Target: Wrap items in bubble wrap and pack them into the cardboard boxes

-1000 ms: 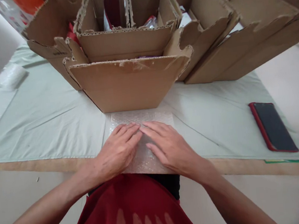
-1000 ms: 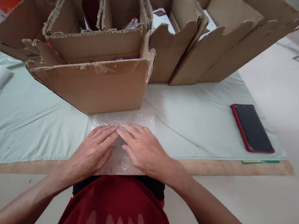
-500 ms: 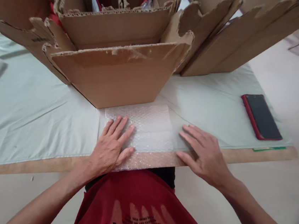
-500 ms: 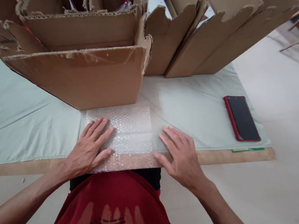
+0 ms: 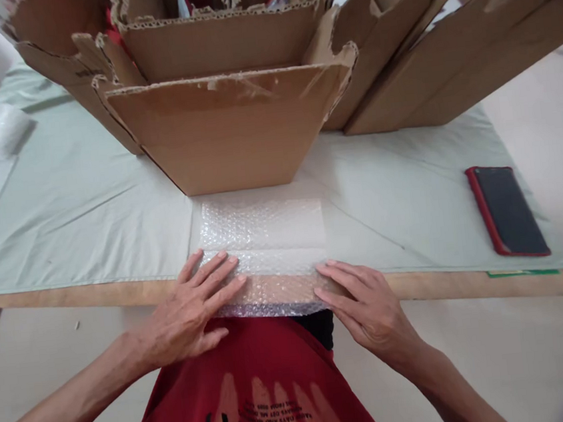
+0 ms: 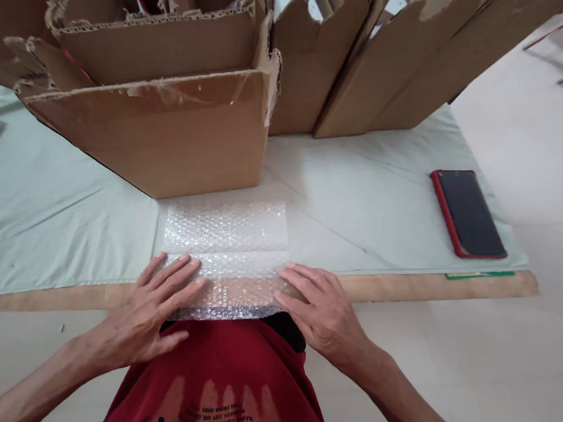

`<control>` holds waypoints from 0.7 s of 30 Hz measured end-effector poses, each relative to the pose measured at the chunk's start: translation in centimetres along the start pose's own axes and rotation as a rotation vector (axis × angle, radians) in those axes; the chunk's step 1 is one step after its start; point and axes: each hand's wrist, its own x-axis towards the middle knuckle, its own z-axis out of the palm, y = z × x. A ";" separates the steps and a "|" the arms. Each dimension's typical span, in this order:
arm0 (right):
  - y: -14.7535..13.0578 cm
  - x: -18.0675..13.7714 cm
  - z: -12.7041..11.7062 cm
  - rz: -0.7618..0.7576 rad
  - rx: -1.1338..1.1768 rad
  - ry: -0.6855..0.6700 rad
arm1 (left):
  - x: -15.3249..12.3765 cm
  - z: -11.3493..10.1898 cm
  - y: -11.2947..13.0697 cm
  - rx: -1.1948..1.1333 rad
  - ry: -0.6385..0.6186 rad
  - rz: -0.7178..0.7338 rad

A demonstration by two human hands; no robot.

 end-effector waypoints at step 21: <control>2.5 3.4 0.7 0.332 -0.216 0.230 | 3.3 -0.6 -2.1 -0.156 0.419 -0.588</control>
